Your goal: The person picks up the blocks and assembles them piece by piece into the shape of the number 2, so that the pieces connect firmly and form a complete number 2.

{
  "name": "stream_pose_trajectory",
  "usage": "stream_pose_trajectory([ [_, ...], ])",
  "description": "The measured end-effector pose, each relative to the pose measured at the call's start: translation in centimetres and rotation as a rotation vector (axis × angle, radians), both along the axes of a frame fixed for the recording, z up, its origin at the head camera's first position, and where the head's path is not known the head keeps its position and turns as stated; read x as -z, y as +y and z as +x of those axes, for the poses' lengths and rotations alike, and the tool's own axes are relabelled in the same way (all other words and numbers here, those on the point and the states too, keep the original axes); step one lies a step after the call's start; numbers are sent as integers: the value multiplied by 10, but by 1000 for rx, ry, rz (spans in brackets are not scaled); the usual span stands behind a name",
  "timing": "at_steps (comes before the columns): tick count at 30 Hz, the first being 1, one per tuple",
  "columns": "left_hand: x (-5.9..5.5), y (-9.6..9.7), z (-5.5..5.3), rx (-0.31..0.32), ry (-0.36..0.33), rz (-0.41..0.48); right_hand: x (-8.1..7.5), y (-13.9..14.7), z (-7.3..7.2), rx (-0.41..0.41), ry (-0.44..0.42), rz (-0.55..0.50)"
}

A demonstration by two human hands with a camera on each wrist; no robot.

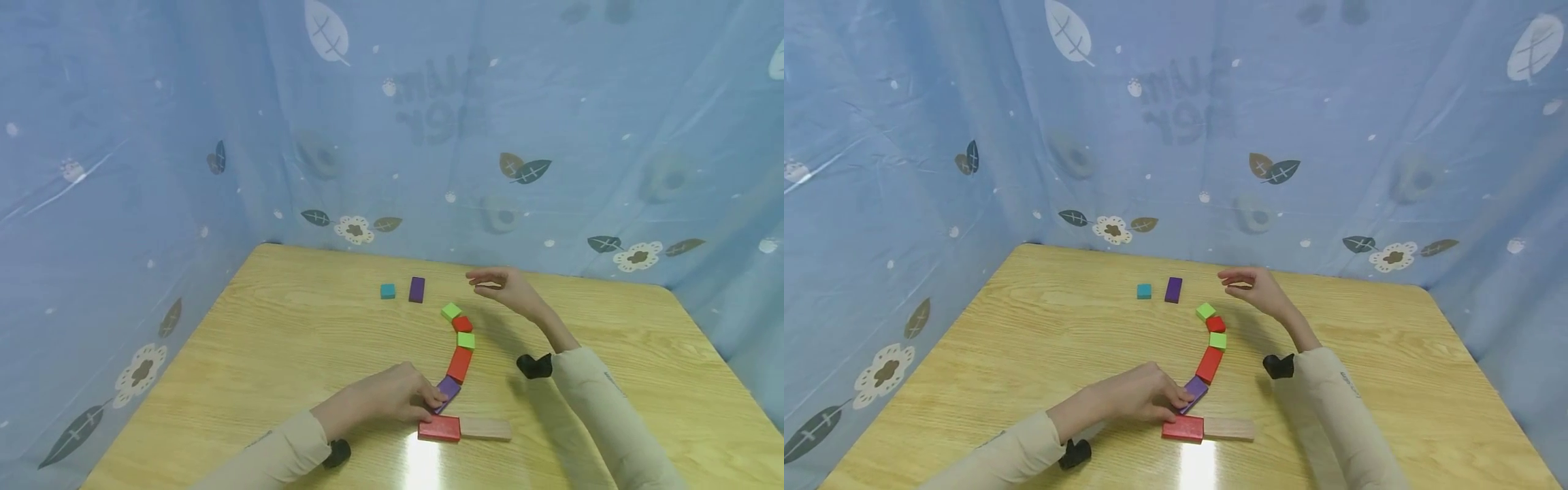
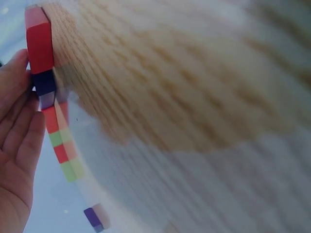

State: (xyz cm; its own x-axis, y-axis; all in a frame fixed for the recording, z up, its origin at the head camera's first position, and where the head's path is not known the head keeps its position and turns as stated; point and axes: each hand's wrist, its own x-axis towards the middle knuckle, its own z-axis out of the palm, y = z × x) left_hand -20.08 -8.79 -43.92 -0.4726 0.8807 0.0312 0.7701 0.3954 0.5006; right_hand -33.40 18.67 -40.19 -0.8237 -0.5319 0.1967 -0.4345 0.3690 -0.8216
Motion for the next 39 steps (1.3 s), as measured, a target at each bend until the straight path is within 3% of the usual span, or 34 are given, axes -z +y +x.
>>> stream_pose_trajectory([
  [7, 1, 1, 0, -3, 0, 1, 4, 12, 30, 31, -27, -227],
  [15, 1, 1, -3, 21, 29, 15, 13, 22, 72, 35, -18, -294],
  [23, 2, 1, -1, 12, 25, 6, 28, 32, 129, -44, -92, -364],
  [28, 5, 0, 1, 4, -8, 19, 43, 38, 163, -152, -166, -415],
  [33, 6, -2, 0, 3, -3, 40, 58, 46, 180, -264, -216, -436],
  [39, 9, 0, -2, 16, -4, 55, 68, 54, 188, -275, -178, -345],
])
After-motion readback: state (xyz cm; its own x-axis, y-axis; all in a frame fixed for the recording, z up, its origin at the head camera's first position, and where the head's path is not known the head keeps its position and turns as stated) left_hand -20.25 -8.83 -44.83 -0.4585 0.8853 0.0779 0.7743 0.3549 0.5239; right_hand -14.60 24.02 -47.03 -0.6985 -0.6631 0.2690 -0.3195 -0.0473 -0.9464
